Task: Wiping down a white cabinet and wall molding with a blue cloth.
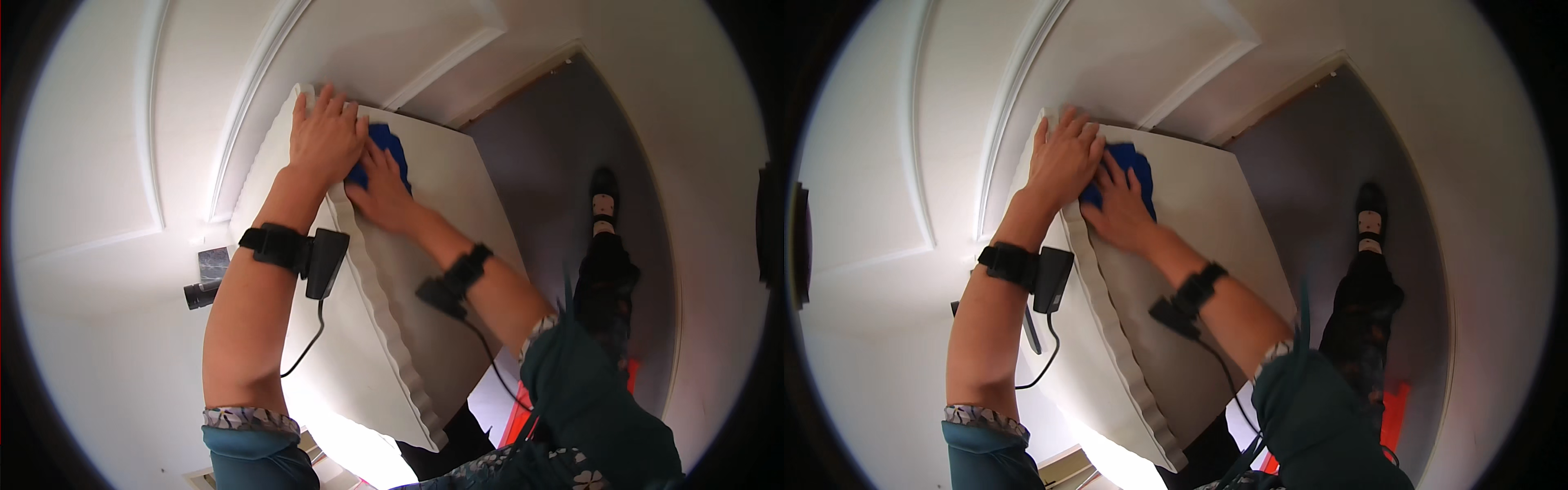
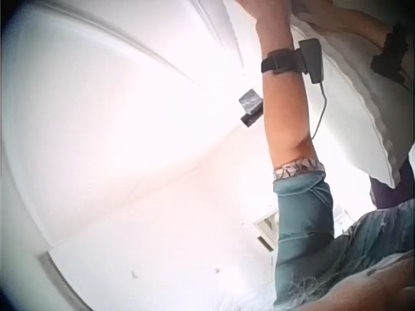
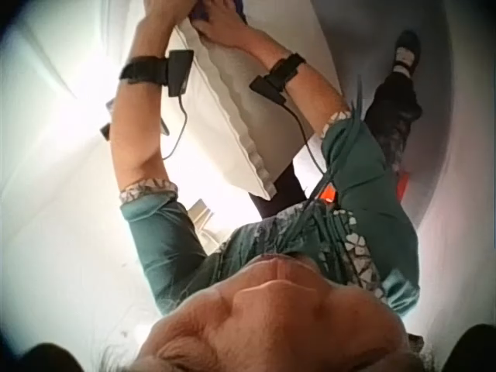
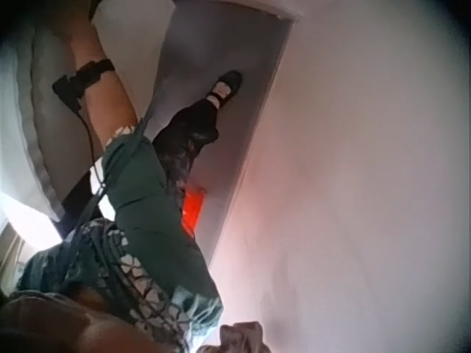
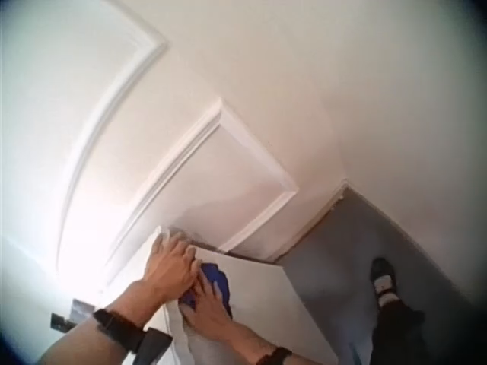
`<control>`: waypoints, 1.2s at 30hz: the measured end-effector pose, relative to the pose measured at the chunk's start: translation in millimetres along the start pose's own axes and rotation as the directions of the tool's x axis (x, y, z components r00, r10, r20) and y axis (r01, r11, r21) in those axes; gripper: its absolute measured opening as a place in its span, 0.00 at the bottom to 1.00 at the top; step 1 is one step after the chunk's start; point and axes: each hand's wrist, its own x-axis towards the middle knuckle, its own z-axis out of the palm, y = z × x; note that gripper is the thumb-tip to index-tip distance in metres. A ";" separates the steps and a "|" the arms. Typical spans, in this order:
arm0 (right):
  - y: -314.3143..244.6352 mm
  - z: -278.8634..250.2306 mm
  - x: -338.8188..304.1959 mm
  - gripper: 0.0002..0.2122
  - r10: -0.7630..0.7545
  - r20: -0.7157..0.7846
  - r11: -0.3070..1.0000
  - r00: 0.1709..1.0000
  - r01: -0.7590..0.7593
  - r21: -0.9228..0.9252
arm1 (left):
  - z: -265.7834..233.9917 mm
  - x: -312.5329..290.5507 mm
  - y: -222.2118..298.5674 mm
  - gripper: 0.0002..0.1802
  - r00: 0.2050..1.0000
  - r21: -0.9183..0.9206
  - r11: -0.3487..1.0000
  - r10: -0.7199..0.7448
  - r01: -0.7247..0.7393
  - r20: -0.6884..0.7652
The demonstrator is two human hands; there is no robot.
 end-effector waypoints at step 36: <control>-32.9 51.9 -243.4 0.26 0.652 0.030 0.699 0.758 -0.616 0.362 | -0.8 -281.6 101.4 0.24 0.978 -0.763 0.646 -0.153 -0.012 -0.145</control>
